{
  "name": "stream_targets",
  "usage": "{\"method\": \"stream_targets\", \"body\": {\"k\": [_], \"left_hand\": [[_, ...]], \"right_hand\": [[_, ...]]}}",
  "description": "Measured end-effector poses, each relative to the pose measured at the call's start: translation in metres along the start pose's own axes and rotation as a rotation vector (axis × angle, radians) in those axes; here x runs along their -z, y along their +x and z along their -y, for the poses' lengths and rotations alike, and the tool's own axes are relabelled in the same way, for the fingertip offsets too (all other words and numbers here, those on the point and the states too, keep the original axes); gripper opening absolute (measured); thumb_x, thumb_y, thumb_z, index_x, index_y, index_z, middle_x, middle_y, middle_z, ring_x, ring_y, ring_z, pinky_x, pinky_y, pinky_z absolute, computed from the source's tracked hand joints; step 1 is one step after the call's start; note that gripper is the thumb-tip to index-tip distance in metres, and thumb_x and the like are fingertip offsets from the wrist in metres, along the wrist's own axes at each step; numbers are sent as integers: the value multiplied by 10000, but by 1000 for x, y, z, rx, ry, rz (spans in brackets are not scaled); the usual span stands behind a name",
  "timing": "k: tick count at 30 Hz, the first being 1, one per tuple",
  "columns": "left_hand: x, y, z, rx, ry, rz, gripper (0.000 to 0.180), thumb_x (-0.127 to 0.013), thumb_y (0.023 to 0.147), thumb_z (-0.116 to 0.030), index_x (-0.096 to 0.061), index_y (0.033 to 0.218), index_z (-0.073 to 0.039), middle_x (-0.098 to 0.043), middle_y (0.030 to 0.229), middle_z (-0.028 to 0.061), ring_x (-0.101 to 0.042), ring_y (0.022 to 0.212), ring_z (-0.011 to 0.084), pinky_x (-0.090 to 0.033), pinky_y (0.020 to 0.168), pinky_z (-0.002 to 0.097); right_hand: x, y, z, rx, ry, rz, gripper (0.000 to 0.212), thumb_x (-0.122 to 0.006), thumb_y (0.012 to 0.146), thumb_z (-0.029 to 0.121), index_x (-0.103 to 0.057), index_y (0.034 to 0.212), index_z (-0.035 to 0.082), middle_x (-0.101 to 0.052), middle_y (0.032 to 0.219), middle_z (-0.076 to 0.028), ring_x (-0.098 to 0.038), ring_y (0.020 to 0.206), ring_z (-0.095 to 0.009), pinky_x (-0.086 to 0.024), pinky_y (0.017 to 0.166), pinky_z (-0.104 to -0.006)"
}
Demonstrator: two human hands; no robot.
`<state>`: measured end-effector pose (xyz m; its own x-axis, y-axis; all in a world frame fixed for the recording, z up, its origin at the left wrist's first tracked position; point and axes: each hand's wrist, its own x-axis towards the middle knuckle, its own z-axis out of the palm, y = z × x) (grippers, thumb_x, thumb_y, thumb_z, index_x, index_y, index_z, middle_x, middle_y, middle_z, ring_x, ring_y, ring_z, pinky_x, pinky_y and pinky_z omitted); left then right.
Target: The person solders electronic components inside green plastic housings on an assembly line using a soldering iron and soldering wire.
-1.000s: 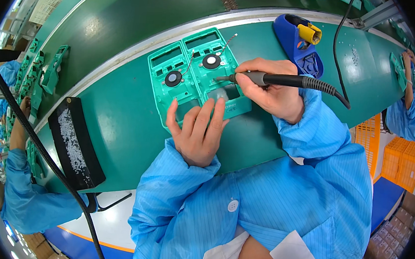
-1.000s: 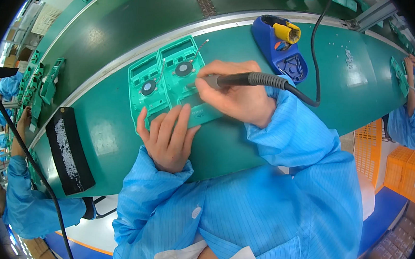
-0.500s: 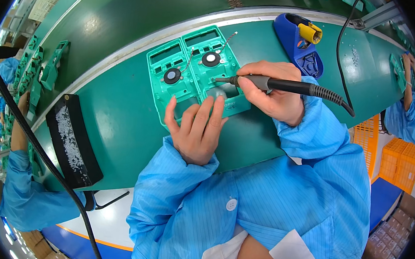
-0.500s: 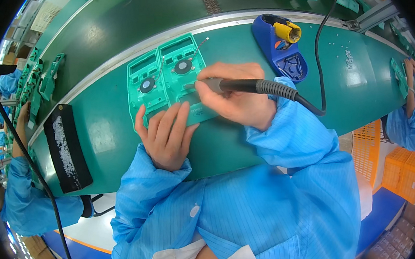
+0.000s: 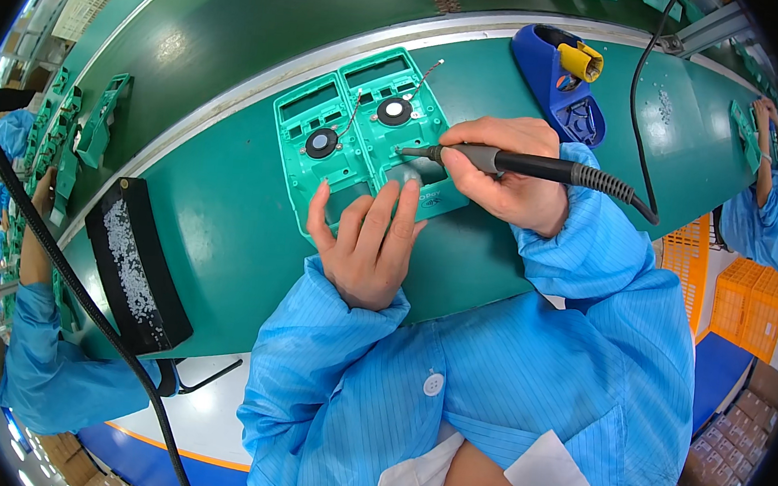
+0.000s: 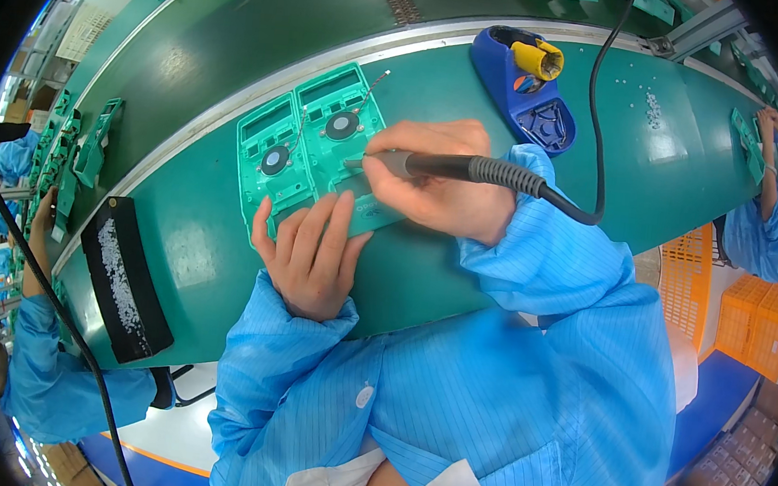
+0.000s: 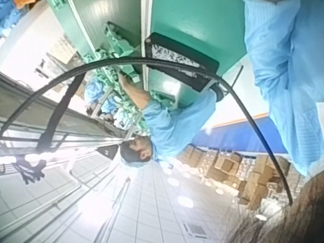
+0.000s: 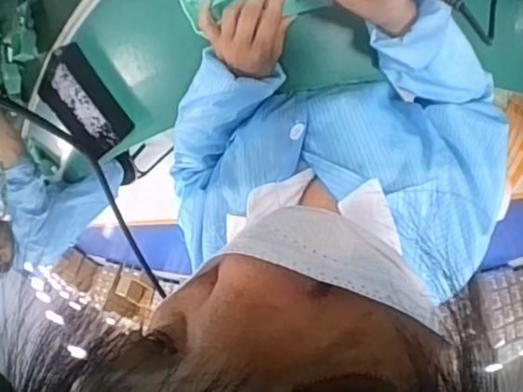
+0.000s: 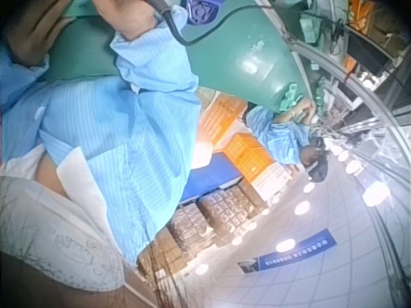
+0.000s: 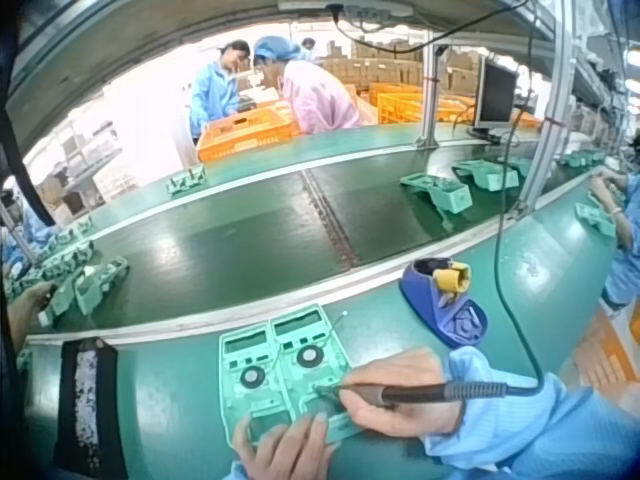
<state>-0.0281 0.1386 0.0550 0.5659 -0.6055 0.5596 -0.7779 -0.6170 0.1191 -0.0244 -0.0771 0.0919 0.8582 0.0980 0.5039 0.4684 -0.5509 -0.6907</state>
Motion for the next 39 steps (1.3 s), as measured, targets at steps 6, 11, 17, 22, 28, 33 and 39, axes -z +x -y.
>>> {"method": "stream_targets", "body": {"k": [6, 11, 17, 22, 28, 33, 39], "left_hand": [[-2, 0, 0, -4, 2, -12, 468, -749, 798, -231, -650, 1218, -50, -638, 1134, 52, -608, 940, 189, -275, 1105, 527], [-1, 1, 0, -2, 0, -2, 466, -747, 802, -235, -650, 1219, -52, -639, 1133, 52, -607, 943, 189, -273, 1106, 526], [2, 0, 0, -3, 8, 25, 475, -750, 806, -264, -650, 1225, -63, -631, 1155, 57, -601, 973, 197, -265, 1107, 528], [9, -9, -2, 16, 62, -80, 497, -766, 801, -330, -654, 1231, -108, -581, 1280, 118, -559, 1139, 278, -232, 1120, 566], [17, -37, 4, 120, 100, -96, 497, -767, 805, -326, -645, 1232, -104, -573, 1297, 128, -524, 1214, 312, -213, 1117, 614], [23, -46, 8, 175, 136, -62, 466, -755, 821, -283, -643, 1234, -98, -582, 1286, 105, -528, 1213, 301, -213, 1117, 616], [19, -45, 8, 209, 130, -64, 405, -716, 844, -208, -649, 1227, -95, -598, 1257, 75, -546, 1193, 260, -219, 1122, 606]], "right_hand": [[0, 1, 1, 15, 6, -4, 94, -700, 801, 34, -680, 876, -19, -691, 708, -113, -679, 583, -212, -512, 518, -288], [1, 2, 0, 39, -14, 0, 93, -700, 801, 40, -679, 872, -17, -690, 710, -115, -676, 578, -220, -509, 513, -292], [2, 1, 3, -33, 34, -32, 112, -712, 803, 71, -694, 882, -6, -654, 663, -101, -609, 522, -167, -465, 485, -273], [9, 6, 10, -64, 154, -175, 122, -724, 824, 83, -698, 900, -8, -634, 627, -54, -566, 530, -89, -437, 496, -235], [1, 19, 28, -141, 174, -79, 146, -744, 817, 102, -702, 900, -10, -676, 720, -76, -601, 608, -108, -472, 554, -251], [-25, 29, 37, -127, 241, 60, 135, -739, 817, 107, -705, 897, 4, -685, 731, -91, -634, 628, -127, -505, 575, -272], [-45, 32, 33, -130, 256, 137, 160, -736, 828, 72, -708, 958, -18, -675, 712, -108, -624, 597, -132, -477, 528, -263]]}}
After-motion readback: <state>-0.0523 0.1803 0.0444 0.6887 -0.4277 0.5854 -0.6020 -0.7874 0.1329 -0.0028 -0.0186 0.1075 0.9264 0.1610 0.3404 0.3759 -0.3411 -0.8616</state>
